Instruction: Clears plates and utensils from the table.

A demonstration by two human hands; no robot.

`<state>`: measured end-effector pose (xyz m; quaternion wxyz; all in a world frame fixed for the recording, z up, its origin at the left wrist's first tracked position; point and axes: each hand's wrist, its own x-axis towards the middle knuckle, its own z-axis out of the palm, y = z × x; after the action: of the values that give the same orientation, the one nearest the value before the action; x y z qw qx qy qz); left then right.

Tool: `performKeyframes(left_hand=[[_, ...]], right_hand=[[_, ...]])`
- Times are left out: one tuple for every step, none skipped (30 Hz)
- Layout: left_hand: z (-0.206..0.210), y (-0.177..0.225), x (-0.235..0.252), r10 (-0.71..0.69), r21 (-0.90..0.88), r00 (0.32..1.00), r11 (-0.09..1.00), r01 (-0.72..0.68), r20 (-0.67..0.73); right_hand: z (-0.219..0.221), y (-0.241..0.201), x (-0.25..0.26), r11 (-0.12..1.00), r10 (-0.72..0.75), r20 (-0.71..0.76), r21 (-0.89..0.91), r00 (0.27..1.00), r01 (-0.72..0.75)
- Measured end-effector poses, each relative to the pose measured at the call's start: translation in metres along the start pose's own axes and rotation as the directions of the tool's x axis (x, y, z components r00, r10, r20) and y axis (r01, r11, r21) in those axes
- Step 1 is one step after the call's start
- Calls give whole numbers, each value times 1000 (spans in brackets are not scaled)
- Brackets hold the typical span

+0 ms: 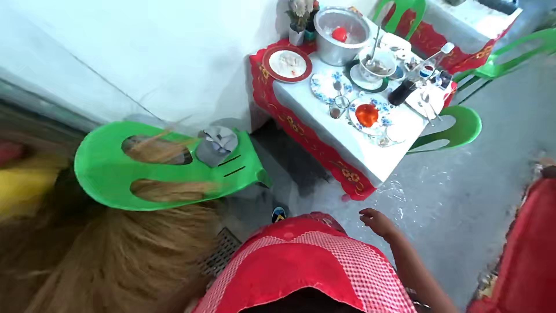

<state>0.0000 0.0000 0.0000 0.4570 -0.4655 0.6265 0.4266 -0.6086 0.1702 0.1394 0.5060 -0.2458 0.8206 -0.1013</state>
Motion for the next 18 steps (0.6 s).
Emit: performKeyframes(left_hand=[[-45,11,-12,25,35,997,999,-23,-67],[-88,24,-23,72,50,991,997,-66,-116],[-126,36,-28,129,74,977,990,-118,-168],[-163,53,-34,177,102,958,982,-158,-226],[-202,84,-47,136,78,965,990,-121,-226],[-237,114,-51,82,51,966,996,-72,-247],[-267,139,-47,63,14,955,998,-62,-291],[-292,163,-39,67,-33,938,996,-83,-340],[-311,186,-32,88,-73,922,990,-124,-378],[-327,210,-25,119,-95,912,981,-169,-392],[-338,232,-19,160,-98,910,972,-212,-383],[-347,253,-15,206,-88,910,963,-253,-359],[-356,272,-11,256,-66,905,953,-295,-339],[-366,290,-7,297,-46,898,943,-329,-323],[-373,303,-4,321,-49,895,935,-352,-310],[-379,313,-3,331,-82,892,925,-371,-307],[-388,322,-3,326,-137,892,914,-382,-314],[-400,330,-3,311,-194,893,902,-386,-326]], right_hand=[[-6,-5,3,999,16,-21,42,1000,-15],[-14,-8,7,996,29,-37,83,999,-25],[-22,-12,11,992,39,-43,126,998,-33],[-30,-15,17,987,49,-47,157,998,-41],[-39,-20,23,984,57,-49,171,997,-48],[-49,-27,30,984,60,-52,172,997,-50],[-61,-38,39,985,53,-53,169,997,-43],[-73,-51,48,985,34,-56,169,998,-24],[-86,-64,57,985,5,-57,170,998,4],[-98,-77,65,985,-30,-50,168,998,38],[-109,-89,75,985,-63,-34,156,997,68],[-119,-100,85,986,-94,-23,139,995,97],[-130,-112,96,984,-129,-23,122,991,131],[-141,-124,108,981,-157,-26,108,987,159],[-149,-133,117,980,-171,-16,101,985,172],[-156,-141,125,980,-171,-6,101,985,171],[-162,-150,133,979,-174,-9,102,985,174],[-168,-159,139,978,-175,-20,109,984,177]])
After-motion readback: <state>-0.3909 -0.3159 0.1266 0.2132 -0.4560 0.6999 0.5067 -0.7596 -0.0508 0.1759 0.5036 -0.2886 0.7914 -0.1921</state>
